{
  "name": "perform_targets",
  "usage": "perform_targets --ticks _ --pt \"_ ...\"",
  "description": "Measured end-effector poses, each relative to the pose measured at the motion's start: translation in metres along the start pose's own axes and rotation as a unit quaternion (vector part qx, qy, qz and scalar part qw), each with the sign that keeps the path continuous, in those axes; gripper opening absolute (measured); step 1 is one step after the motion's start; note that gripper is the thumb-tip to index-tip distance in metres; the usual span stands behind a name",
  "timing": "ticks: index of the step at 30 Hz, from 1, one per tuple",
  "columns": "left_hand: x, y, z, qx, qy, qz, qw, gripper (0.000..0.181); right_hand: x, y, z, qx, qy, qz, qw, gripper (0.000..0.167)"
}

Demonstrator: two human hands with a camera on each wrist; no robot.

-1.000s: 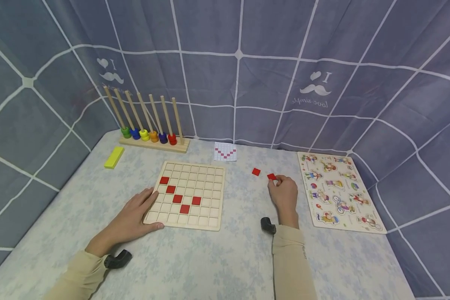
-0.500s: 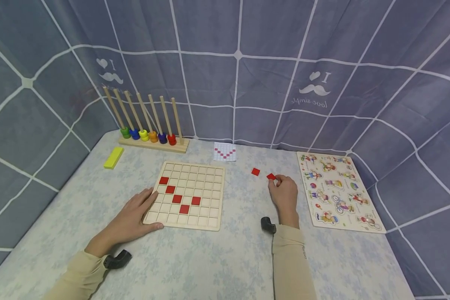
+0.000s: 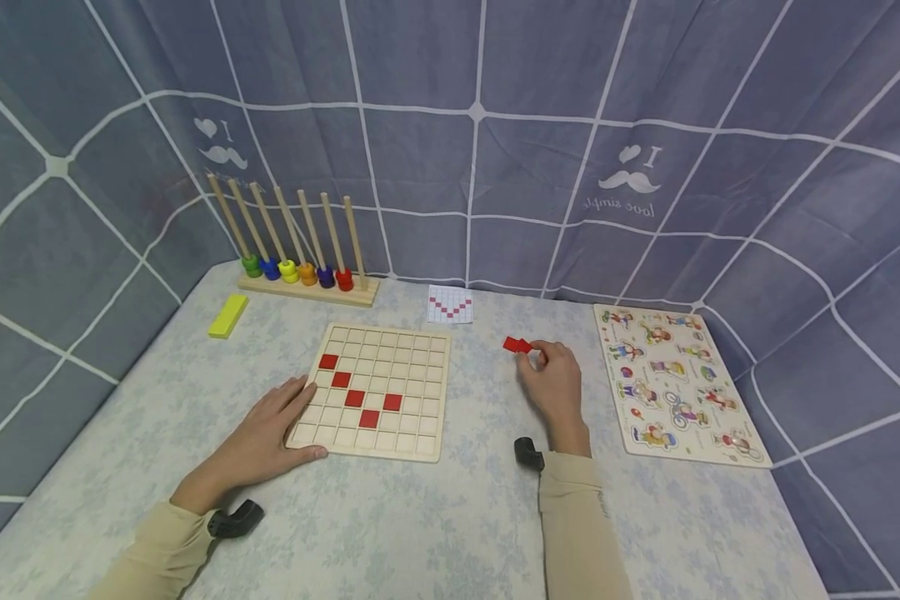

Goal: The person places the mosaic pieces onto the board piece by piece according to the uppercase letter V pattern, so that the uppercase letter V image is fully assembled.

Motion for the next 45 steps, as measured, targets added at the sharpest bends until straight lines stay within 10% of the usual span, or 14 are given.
perform_targets --ticks 9,24,45 --pt "0.004 0.002 0.004 0.011 -0.007 -0.002 0.9999 0.109 0.042 -0.004 0.018 0.119 0.036 -0.043 0.9913 0.022" --pt "0.004 0.000 0.003 0.014 -0.005 -0.003 0.9999 0.109 0.089 -0.030 0.070 0.303 0.004 -0.111 0.9464 0.016" --pt "0.006 0.002 0.007 0.007 0.001 -0.005 1.0000 0.109 0.096 -0.032 0.078 0.306 -0.009 -0.116 0.9448 0.021"
Point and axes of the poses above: each hand's wrist, its own y-axis towards the middle knuckle, its own z-axis out of the palm, x = y × z, the point moved 1 cm from there along y, towards the middle knuckle, and after that the axes turned 8 degrees about y, right-handed, at the moved point
